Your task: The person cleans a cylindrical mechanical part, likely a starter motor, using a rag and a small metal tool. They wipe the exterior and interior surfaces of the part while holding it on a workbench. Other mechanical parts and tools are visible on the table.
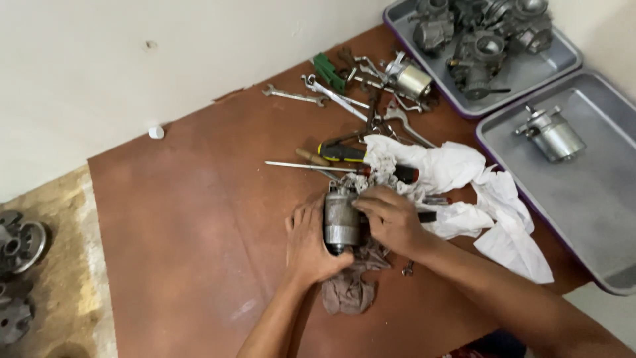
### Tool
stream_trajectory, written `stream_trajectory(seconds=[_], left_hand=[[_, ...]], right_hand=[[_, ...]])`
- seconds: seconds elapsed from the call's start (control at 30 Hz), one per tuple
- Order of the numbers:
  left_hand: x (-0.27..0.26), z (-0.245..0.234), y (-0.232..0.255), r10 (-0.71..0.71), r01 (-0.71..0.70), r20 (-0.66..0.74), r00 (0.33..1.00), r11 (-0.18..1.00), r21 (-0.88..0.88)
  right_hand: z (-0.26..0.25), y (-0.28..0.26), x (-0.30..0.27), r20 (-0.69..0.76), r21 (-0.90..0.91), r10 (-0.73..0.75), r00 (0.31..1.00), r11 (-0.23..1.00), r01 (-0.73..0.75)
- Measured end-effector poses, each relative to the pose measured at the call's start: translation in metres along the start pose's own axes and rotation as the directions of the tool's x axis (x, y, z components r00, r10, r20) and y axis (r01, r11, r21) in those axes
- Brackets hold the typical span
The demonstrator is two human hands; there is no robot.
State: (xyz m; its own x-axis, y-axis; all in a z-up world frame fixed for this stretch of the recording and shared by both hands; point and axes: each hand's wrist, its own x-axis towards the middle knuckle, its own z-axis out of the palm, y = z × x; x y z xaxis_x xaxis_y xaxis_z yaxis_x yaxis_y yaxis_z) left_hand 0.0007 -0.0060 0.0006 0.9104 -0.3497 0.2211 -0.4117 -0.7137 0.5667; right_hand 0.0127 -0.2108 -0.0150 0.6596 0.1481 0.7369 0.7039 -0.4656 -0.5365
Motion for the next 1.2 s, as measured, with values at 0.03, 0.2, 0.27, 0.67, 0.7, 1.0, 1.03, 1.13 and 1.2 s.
stream_trajectory(seconds=[0.03,0.2,0.27,0.67,0.7,1.0,1.03,1.13,1.2], left_hand=[[0.000,-0.001,0.000,-0.001,0.001,-0.001,1.000,1.000,0.003],[0.001,0.005,-0.005,-0.011,0.011,0.019,1.000,1.000,0.001],[-0.001,0.002,0.001,-0.020,0.020,0.027,0.999,1.000,0.000],[0.001,-0.001,0.001,-0.027,0.026,0.028,0.999,0.999,0.022],[0.002,-0.001,0.000,-0.021,0.020,0.031,0.999,0.999,0.027],[0.002,-0.011,0.009,-0.020,0.020,0.085,0.996,1.000,0.005],[0.002,-0.009,0.007,-0.021,0.021,0.084,0.996,1.000,0.003],[-0.001,-0.004,0.001,-0.024,0.025,0.096,0.995,1.000,-0.006],[0.001,0.001,-0.005,-0.028,0.028,0.107,0.994,1.000,0.005]], right_hand=[[-0.001,-0.025,0.002,-0.001,0.002,-0.002,1.000,1.000,0.002],[0.004,-0.031,-0.033,0.023,-0.094,0.001,1.000,0.996,0.001],[0.000,-0.016,-0.015,0.022,-0.069,0.039,0.999,0.997,-0.037],[-0.006,-0.025,0.014,0.056,-0.014,0.268,0.962,0.963,-0.268],[-0.007,-0.025,0.014,0.057,0.000,0.293,0.954,0.956,-0.294],[-0.010,-0.015,0.016,0.073,0.030,0.202,0.977,0.978,-0.205],[-0.006,-0.012,0.007,0.075,0.029,0.201,0.977,0.979,-0.204],[0.004,-0.014,-0.015,0.100,-0.147,0.119,0.988,0.984,-0.104],[0.007,-0.026,-0.022,0.059,-0.012,0.005,0.998,1.000,-0.004]])
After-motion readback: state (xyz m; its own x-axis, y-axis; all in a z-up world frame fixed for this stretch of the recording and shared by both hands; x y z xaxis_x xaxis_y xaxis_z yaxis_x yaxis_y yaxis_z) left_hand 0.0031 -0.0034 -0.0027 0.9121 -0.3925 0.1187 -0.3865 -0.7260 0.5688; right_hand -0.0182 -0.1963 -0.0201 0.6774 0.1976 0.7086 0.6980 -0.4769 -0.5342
